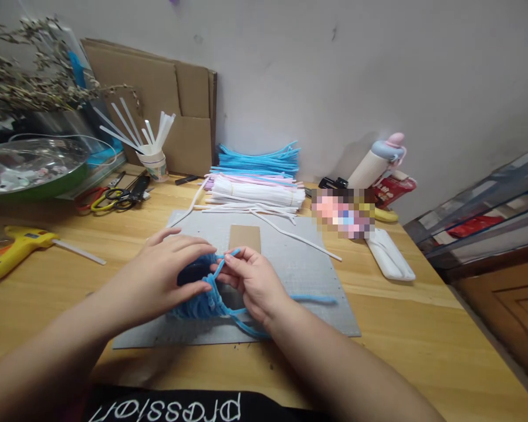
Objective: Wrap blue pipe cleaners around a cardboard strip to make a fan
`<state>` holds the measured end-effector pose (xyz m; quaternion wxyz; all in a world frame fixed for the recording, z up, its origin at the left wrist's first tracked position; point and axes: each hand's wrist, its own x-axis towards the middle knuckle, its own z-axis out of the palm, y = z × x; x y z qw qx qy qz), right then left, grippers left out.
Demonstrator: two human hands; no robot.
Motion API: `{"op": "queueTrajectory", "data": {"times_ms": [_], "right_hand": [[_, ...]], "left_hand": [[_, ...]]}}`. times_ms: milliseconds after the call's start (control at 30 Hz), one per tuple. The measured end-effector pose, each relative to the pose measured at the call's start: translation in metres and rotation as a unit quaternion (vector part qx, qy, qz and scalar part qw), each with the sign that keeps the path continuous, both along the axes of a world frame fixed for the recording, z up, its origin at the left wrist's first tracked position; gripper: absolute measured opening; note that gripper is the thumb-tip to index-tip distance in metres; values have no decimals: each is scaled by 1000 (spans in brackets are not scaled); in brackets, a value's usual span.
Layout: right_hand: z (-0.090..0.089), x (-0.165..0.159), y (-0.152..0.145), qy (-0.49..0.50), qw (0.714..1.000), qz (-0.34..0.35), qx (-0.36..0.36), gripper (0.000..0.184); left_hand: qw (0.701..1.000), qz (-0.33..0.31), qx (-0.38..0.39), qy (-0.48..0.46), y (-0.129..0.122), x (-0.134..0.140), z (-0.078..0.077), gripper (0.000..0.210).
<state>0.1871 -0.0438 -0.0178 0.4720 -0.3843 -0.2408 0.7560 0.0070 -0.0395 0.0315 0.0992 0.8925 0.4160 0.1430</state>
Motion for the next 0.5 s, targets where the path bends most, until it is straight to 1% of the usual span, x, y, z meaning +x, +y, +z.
{"op": "queueTrajectory", "data": {"times_ms": [67, 133, 167, 233, 267, 333, 367, 400, 433, 500], "right_hand": [[1, 1, -5, 8, 1000, 6, -18, 27], [-1, 3, -9, 8, 1000, 13, -21, 26], [-2, 4, -10, -6, 1000, 12, -10, 26], [-6, 8, -11, -61, 998, 17, 29, 24], [-7, 11, -11, -98, 993, 32, 50, 23], [-6, 16, -10, -177, 977, 86, 82, 20], [-5, 18, -9, -223, 962, 119, 101, 17], [-2, 21, -9, -277, 940, 149, 130, 12], [1, 22, -8, -335, 910, 175, 169, 9], [9, 25, -6, -435, 834, 222, 256, 4]], "left_hand": [[1000, 8, 13, -3, -8, 7, -5, 39], [1000, 15, 23, -8, -13, 12, -11, 28], [999, 21, 28, -5, -14, 14, -15, 21], [999, 28, 36, 8, -15, 15, -20, 13], [999, 29, 39, 18, -15, 15, -21, 12], [998, 28, 52, 35, -16, 14, -21, 11], [997, 26, 63, 42, -16, 14, -20, 12], [996, 25, 76, 48, -18, 14, -19, 14], [994, 24, 90, 53, -19, 14, -19, 15], [992, 18, 110, 56, -23, 15, -19, 16]]}}
